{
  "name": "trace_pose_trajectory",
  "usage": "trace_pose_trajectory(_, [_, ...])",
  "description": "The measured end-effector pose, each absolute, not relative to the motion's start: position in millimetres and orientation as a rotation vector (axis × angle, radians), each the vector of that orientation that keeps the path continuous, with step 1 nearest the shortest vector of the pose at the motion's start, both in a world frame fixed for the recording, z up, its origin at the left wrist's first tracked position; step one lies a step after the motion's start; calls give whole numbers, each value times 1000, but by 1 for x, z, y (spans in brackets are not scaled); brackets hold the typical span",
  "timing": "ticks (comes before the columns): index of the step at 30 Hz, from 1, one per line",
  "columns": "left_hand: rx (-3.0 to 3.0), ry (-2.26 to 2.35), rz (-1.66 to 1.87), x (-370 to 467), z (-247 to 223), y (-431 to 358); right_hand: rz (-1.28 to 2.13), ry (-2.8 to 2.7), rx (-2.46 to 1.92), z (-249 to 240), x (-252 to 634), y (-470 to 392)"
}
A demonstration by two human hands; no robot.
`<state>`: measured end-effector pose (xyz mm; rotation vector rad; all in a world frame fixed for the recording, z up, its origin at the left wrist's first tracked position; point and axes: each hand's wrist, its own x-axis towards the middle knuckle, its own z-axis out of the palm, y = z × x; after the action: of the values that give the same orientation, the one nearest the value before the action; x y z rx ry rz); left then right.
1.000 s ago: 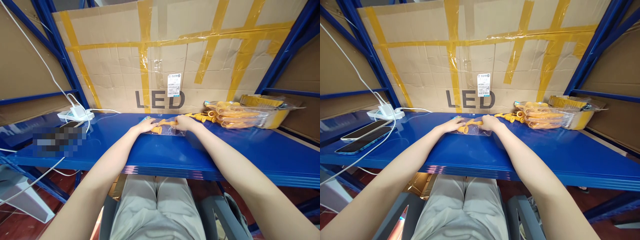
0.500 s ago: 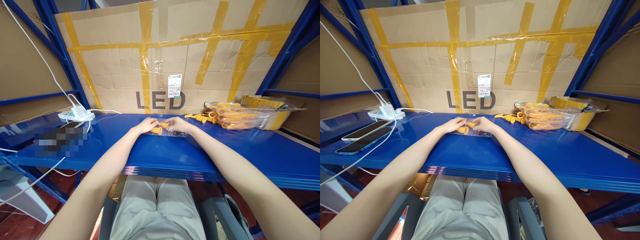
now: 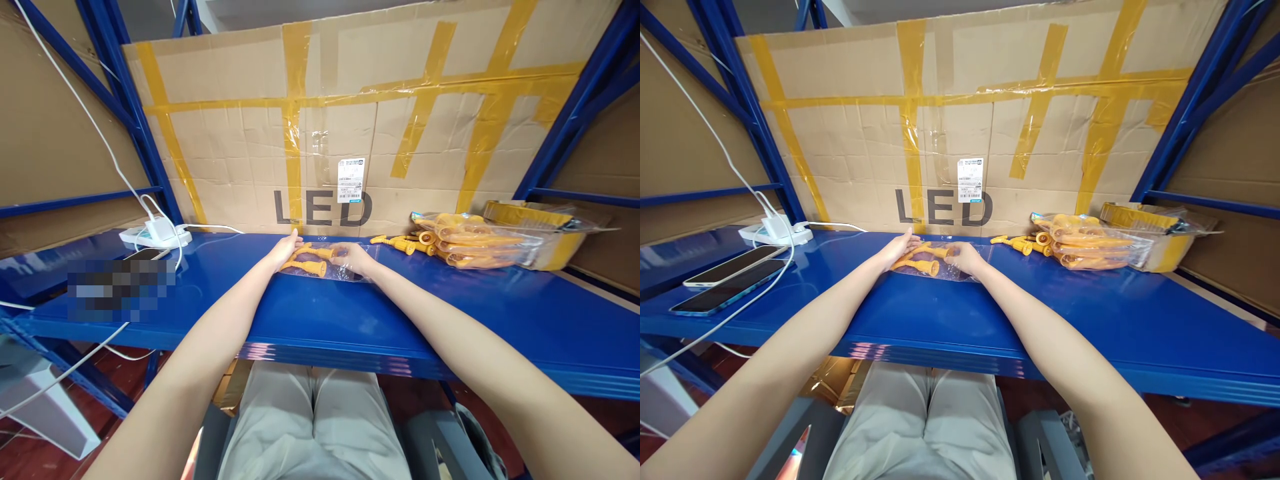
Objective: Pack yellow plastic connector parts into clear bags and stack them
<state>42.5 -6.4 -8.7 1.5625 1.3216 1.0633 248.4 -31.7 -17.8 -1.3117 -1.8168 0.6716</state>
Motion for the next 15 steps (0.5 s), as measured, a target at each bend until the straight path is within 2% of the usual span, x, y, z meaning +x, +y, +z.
trace_pose_trajectory(6, [1737, 1426, 968, 40, -9, -9, 726, -1760, -1325, -15, 250, -34])
trace_pose_trajectory(15, [2313, 1669, 550, 42, -1, -23, 779, -1624, -1324, -17, 250, -31])
